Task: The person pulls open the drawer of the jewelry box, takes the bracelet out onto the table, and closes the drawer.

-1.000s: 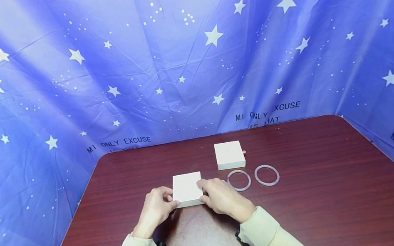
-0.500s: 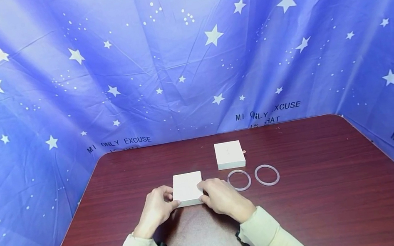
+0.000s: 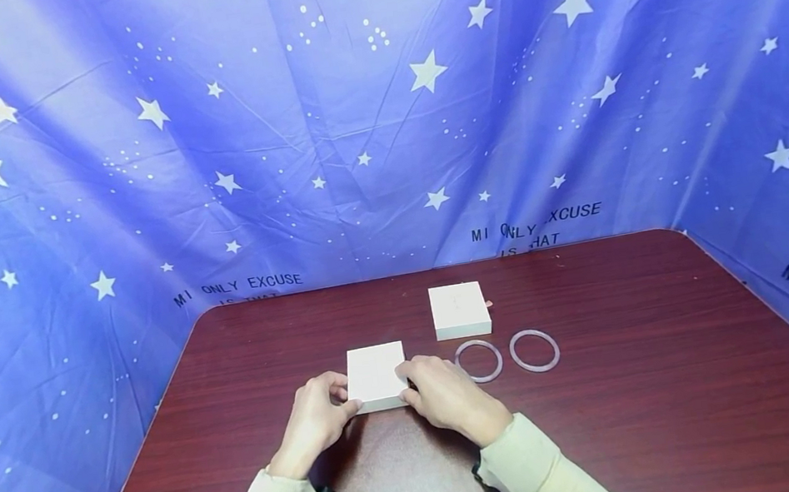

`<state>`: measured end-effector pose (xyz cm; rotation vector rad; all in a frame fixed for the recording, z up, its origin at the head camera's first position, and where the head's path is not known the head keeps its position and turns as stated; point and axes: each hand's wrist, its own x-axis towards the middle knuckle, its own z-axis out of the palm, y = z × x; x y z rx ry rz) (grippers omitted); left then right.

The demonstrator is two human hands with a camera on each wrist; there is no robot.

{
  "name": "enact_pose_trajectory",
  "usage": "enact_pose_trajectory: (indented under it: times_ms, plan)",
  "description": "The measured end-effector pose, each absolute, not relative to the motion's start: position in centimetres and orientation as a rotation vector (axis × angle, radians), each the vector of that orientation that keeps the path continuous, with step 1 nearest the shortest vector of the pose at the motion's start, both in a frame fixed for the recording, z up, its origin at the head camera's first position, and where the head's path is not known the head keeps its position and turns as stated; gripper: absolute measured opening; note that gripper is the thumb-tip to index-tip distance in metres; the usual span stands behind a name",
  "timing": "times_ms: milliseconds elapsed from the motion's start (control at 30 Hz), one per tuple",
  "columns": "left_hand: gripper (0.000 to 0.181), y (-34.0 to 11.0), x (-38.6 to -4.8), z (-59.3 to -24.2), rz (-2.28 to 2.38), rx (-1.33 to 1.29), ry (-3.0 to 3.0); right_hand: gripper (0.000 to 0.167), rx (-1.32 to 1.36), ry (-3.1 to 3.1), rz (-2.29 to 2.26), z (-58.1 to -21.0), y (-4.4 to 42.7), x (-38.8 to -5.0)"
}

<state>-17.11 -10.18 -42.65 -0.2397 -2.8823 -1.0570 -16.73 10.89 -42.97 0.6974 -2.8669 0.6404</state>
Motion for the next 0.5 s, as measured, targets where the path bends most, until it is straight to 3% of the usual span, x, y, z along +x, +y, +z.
enact_pose_trajectory:
  times_ms: [500]
  plan:
    - [0.030, -9.97, -17.12, -42.92, -1.026, -0.234, -2.868, 0.014, 0.697, -2.838, 0.631, -43.14, 10.85, -16.79]
